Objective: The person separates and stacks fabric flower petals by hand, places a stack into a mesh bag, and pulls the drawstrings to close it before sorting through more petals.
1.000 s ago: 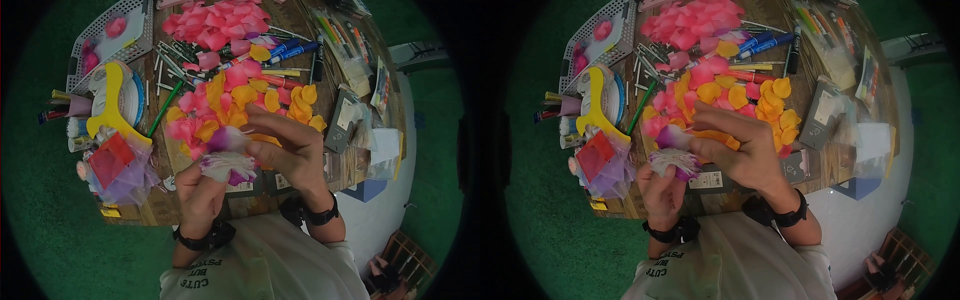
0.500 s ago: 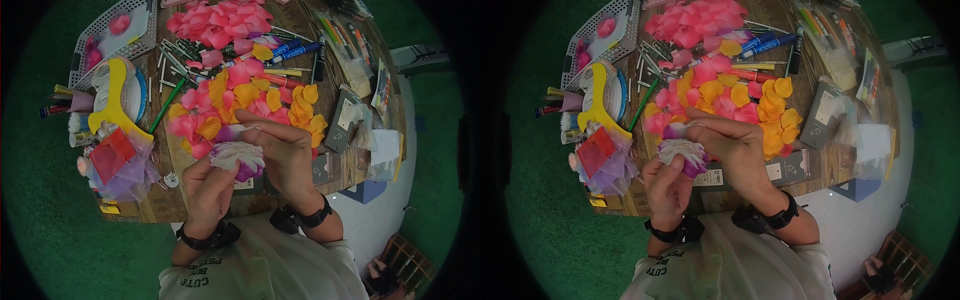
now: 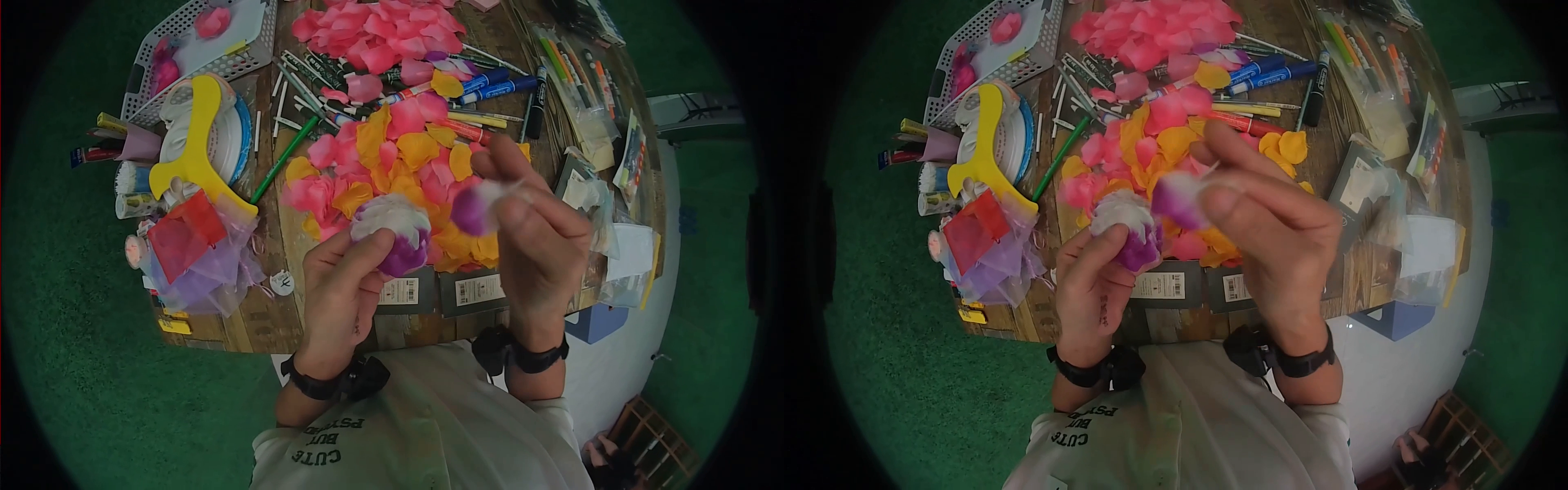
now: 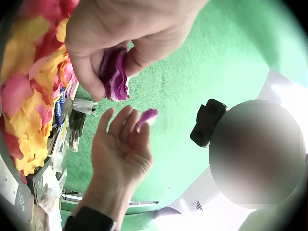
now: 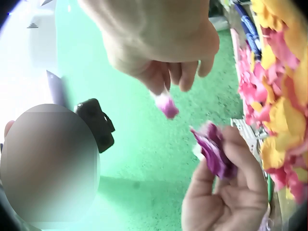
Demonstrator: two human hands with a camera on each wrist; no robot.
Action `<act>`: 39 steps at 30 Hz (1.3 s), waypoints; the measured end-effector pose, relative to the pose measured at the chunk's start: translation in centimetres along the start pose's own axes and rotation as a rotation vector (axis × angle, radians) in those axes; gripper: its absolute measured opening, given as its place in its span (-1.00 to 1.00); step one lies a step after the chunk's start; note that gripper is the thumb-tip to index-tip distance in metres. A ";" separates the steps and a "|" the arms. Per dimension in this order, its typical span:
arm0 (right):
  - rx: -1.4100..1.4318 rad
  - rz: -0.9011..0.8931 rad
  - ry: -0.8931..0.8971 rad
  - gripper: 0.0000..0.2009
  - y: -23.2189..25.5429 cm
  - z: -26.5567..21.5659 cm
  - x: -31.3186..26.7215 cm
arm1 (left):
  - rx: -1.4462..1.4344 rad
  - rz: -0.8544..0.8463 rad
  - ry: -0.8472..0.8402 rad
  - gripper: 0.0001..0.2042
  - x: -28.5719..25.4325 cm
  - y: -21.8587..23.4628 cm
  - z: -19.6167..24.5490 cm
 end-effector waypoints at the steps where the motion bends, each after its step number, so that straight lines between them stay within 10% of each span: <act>1: -0.212 -0.333 0.080 -0.78 -0.1 -1.2 0.4 | -0.004 0.002 -0.001 -0.79 0.0 0.2 0.3; 3: -0.449 -0.777 0.140 -0.78 -1.1 -2.0 0.5 | 0.266 0.123 0.110 -0.80 0.0 0.5 0.7; 6: -0.705 -0.806 0.133 -0.77 -2.2 -0.7 -0.2 | 0.127 -0.040 -0.041 -0.81 0.3 -0.2 -0.3; 10: -0.952 -0.707 0.351 -0.80 -2.2 0.7 -0.6 | 0.278 -0.030 -0.106 -0.81 0.0 0.5 -0.6; 36: -1.034 -0.653 0.298 -0.55 -1.1 0.7 -1.0 | 0.117 -0.451 0.127 -0.67 0.4 0.8 0.1; 39: -1.040 -0.663 0.352 -0.52 -0.7 1.4 -1.0 | 0.313 -0.290 0.105 -0.73 1.1 1.0 -0.8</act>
Point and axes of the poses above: each hand's wrist, its own x-axis towards the middle knuckle, its own y-axis out of the back of the hand, z = x × y, the point moved 2 cm from there along x, towards the middle knuckle, and after that the axes turned 10 degrees about y, right-handed, at the moved point
